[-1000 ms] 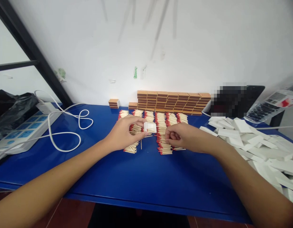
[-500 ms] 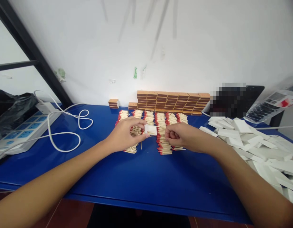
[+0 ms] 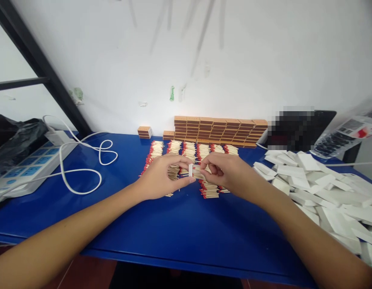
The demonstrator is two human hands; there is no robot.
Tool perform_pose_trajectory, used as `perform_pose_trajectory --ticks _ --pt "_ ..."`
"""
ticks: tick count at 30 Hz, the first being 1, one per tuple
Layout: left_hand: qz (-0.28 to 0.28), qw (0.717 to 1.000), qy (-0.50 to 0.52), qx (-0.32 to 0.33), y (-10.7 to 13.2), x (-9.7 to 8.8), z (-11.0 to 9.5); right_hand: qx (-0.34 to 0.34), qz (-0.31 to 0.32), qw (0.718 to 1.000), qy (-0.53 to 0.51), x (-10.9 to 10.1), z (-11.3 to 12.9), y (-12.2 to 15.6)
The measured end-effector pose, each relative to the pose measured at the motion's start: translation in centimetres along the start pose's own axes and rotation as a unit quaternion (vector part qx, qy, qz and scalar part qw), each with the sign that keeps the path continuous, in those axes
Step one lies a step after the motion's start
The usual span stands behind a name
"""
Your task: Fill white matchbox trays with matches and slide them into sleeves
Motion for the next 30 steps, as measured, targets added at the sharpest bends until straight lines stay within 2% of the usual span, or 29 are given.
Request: perform_pose_trajectory --ticks 8,11,14,18,22,30 --pt "0.009 1.0 0.021 -0.01 0.2 0.3 0.2 -0.04 -0.02 0.999 0.019 0.4 0.7 0.3" --pt "-0.001 1.0 0.001 0.0 0.1 0.0 0.1 -0.024 -0.017 0.999 0.027 -0.3 0.7 0.1" --pt "-0.02 1.0 -0.01 -0.008 -0.2 -0.3 0.3 0.023 -0.004 0.998 0.053 -1.2 0.3 -0.2" --pt "-0.05 0.998 -0.027 -0.021 -0.6 -0.8 1.0 0.09 0.075 0.991 0.07 -1.8 -0.9 -0.2" --pt "-0.064 0.997 -0.046 -0.017 -0.8 -1.3 1.5 0.136 0.183 0.974 0.014 -1.7 -1.6 0.4" --pt "-0.065 0.997 -0.052 -0.003 -0.8 -1.4 1.1 0.154 0.265 0.951 -0.034 -1.2 -0.7 1.3"
Point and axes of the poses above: each hand's wrist, its own y-axis away from the middle knuckle, its own x-axis out of the palm, z = x × y, the point moved 4 cm from there along -y, towards the middle knuckle, and after that the axes turned 13 degrees about -z, right-handed, at the moved point
